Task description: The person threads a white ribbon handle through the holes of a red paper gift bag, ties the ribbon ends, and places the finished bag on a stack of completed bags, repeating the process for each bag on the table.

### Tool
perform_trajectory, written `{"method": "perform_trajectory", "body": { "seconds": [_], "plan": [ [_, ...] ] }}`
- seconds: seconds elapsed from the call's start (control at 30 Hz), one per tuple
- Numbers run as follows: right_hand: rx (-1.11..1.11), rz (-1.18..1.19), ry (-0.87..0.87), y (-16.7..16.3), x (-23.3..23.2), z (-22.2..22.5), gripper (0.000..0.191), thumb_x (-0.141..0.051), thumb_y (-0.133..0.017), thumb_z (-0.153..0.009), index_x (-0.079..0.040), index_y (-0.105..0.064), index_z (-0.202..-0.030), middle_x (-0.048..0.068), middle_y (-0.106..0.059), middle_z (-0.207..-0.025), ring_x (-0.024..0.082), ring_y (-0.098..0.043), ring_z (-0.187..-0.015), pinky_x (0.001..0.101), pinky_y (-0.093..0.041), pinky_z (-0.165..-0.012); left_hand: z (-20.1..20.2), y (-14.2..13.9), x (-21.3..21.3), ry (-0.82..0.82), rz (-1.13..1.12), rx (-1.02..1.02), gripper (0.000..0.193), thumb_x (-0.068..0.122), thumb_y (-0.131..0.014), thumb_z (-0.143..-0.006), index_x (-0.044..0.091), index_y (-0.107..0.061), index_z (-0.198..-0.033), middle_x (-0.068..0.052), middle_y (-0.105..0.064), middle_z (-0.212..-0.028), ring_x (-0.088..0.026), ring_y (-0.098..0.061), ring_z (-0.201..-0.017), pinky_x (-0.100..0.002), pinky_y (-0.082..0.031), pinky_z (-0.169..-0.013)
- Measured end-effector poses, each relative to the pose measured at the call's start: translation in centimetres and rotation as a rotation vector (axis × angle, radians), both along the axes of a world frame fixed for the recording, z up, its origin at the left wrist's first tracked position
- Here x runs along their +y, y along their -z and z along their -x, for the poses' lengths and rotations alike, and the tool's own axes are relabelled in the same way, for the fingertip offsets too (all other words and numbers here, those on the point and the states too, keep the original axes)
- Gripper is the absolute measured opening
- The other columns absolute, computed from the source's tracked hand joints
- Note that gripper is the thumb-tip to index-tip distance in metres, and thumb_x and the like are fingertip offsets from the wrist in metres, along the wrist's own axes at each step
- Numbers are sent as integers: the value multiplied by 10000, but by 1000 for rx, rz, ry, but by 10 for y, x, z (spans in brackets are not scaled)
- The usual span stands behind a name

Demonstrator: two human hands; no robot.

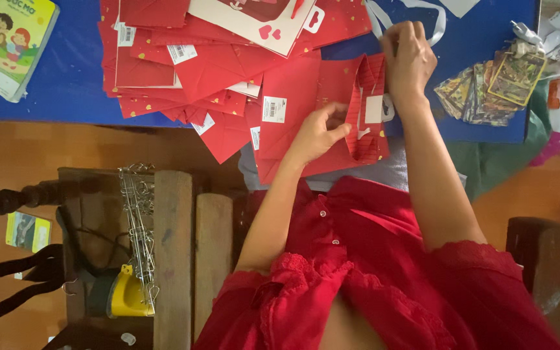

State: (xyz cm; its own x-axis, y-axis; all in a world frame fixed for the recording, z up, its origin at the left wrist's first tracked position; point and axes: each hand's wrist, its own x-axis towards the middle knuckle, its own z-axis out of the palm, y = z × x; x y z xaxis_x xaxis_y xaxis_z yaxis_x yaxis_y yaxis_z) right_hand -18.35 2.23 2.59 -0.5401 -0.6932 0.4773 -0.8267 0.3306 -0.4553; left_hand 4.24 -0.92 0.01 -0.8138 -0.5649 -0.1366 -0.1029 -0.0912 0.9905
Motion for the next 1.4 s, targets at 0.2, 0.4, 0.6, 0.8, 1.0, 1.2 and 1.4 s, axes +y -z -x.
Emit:
{"method": "perform_trajectory", "body": {
  "seconds": [0.2, 0.4, 0.6, 0.8, 1.0, 1.2, 1.4],
  "plan": [
    [48, -120, 12, -5, -5, -3, 70, -144, -752, -974, -137, -694, -1013, 54, -646, -1060, 278, -706, -893, 433, -515, -715, 6, -8, 1, 1, 140, -117, 371, 275, -752, -902, 6, -687, -1149, -84, -769, -987, -149, -724, -883, -321, -578, -813],
    [-469, 424, -214, 4, 10, 3, 91, -1, -641, -1086, -37, -608, -1164, 30, -675, -1012, 129, -646, -912, 307, -535, -812, 8, -16, 9, -85, 334, -91, 328, 346, -726, -910, 23, -744, -958, -103, -768, -868, -188, -733, -812, -333, -548, -739],
    [-801, 419, -80, 6, 62, -38, 30, -26, -601, -1085, -34, -617, -1110, -13, -569, -860, 60, -482, -698, 236, -394, -622, 9, -13, 5, -77, 362, -253, 334, 336, -747, -863, 3, -727, -871, -147, -712, -750, -247, -703, -689, -386, -528, -655],
    [-1086, 598, -229, -5, 83, -48, 92, 32, -552, -1100, -39, -610, -1115, 11, -656, -998, 97, -636, -917, 274, -568, -827, 2, -13, 6, -45, 361, -154, 314, 305, -767, -806, 5, -716, -883, -134, -724, -782, -254, -709, -717, -378, -535, -667],
    [-961, 320, -222, -32, 103, -66, 177, 39, -595, -1017, -28, -727, -1113, 76, -749, -1046, 131, -697, -984, 325, -541, -936, 2, -19, 10, -75, 309, -204, 327, 329, -760, -828, 7, -700, -823, -114, -705, -723, -203, -682, -672, -363, -520, -650],
    [-289, 234, -279, -51, 110, -92, 103, 49, -706, -952, 3, -733, -1039, 130, -759, -1000, 241, -733, -913, 482, -456, -1193, 0, -16, 9, -58, 277, -244, 313, 304, -775, -830, 11, -687, -761, -102, -674, -659, -168, -621, -612, -351, -495, -609],
    [-340, 13, -302, -46, 109, -103, 117, -32, -741, -923, -18, -731, -1039, 111, -731, -1005, 289, -703, -988, 415, -523, -1021, -1, -10, 6, -24, 144, -106, 280, 274, -765, -824, 5, -688, -805, -88, -694, -708, -125, -613, -661, -321, -508, -615]
  ]
}}
